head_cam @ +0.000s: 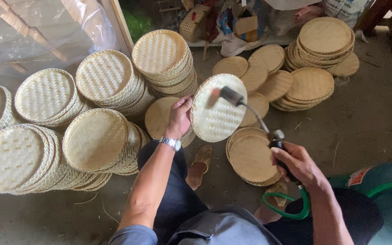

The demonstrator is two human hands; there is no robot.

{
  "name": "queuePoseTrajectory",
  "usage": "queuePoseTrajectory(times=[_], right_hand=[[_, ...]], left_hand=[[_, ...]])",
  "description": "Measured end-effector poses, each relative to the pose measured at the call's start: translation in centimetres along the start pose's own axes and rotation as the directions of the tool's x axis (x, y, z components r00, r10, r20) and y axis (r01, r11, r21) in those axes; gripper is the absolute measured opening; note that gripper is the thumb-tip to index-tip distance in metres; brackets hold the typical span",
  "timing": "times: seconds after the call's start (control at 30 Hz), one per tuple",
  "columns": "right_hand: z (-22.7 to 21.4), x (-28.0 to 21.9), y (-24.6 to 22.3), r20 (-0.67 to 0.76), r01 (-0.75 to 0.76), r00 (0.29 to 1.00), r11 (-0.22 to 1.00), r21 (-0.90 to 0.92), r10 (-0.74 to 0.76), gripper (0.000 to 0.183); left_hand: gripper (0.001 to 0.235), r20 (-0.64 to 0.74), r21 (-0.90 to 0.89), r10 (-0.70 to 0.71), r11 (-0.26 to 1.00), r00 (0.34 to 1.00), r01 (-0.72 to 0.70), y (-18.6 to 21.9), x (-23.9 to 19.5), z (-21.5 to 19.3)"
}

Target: The person uses a handheld blowtorch to apply flame to the surface of round woven trays. They hold each tray with one hand and move the torch over the surface, then place the treated tray onto a stack.

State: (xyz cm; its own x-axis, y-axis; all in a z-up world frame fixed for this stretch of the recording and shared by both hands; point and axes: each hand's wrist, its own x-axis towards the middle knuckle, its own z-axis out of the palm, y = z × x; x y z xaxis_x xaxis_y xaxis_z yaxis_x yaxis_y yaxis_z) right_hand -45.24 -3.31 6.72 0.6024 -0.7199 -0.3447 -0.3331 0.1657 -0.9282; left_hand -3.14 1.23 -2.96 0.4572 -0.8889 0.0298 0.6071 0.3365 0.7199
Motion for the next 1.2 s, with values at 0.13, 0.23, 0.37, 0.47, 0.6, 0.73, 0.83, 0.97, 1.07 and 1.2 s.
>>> queuePoseTrajectory(times=[0.13, 0.23, 0.37, 0.47, 0.6, 0.73, 0.83, 0.97, 1.07, 1.2], right_hand=[[-1.9, 0.0, 0.3, -0.122, -0.047, 0.992, 0.999, -0.022, 0.044, 0.037], [-2.9, -0.9, 1.9, -0.166, -0.085, 0.982, 0.996, 0.008, 0.085, 0.039], [-3.2, -2.6, 4.3, -0.162, -0.093, 0.982, 0.995, 0.032, 0.097, 0.039], [-3.0, -3.9, 5.4, -0.119, -0.14, 0.982, 0.988, 0.063, 0.146, 0.04], [-2.6, -4.1, 4.5, -0.082, -0.109, 0.99, 0.993, 0.044, 0.112, 0.039], [-2.7, -2.3, 1.0, -0.148, -0.067, 0.987, 0.997, -0.028, 0.062, 0.031], [-2.4, -1.4, -0.9, -0.146, -0.009, 0.989, 1.0, 0.025, 0.012, 0.025], [-1.7, -2.4, -0.3, -0.048, -0.043, 0.998, 0.997, -0.063, 0.04, 0.039], [-1.7, -3.0, 1.0, -0.015, -0.047, 0.999, 0.998, -0.028, 0.047, 0.038], [-1.7, -3.6, 2.2, -0.062, -0.084, 0.995, 0.996, -0.029, 0.082, 0.036]], left_hand=[[0.02, 0.027, -0.028, 0.054, 0.998, 0.998, -0.053, 1.2, 0.2, -0.9], [0.017, 0.031, -0.016, 0.123, 0.992, 0.992, -0.122, 2.3, 0.4, -1.0], [0.021, 0.005, -0.055, 0.125, 0.991, 0.992, -0.124, 3.8, 0.2, -0.5], [0.029, -0.015, -0.147, 0.089, 0.985, 0.996, -0.09, 4.6, 0.2, -0.1], [0.029, -0.055, -0.169, 0.129, 0.976, 0.99, -0.136, 4.8, 0.5, 0.0], [0.032, 0.013, -0.172, 0.116, 0.979, 0.993, -0.112, 4.2, 0.4, 0.5], [0.034, 0.053, -0.182, 0.122, 0.977, 0.991, -0.111, 3.9, 0.3, 1.0], [0.032, -0.053, -0.189, 0.175, 0.965, 0.983, -0.182, 3.7, 0.8, 1.2], [0.033, -0.096, -0.217, 0.193, 0.953, 0.976, -0.21, 3.9, 1.6, 0.8], [0.031, -0.154, -0.246, 0.205, 0.939, 0.967, -0.239, 4.0, 2.5, 0.5]])
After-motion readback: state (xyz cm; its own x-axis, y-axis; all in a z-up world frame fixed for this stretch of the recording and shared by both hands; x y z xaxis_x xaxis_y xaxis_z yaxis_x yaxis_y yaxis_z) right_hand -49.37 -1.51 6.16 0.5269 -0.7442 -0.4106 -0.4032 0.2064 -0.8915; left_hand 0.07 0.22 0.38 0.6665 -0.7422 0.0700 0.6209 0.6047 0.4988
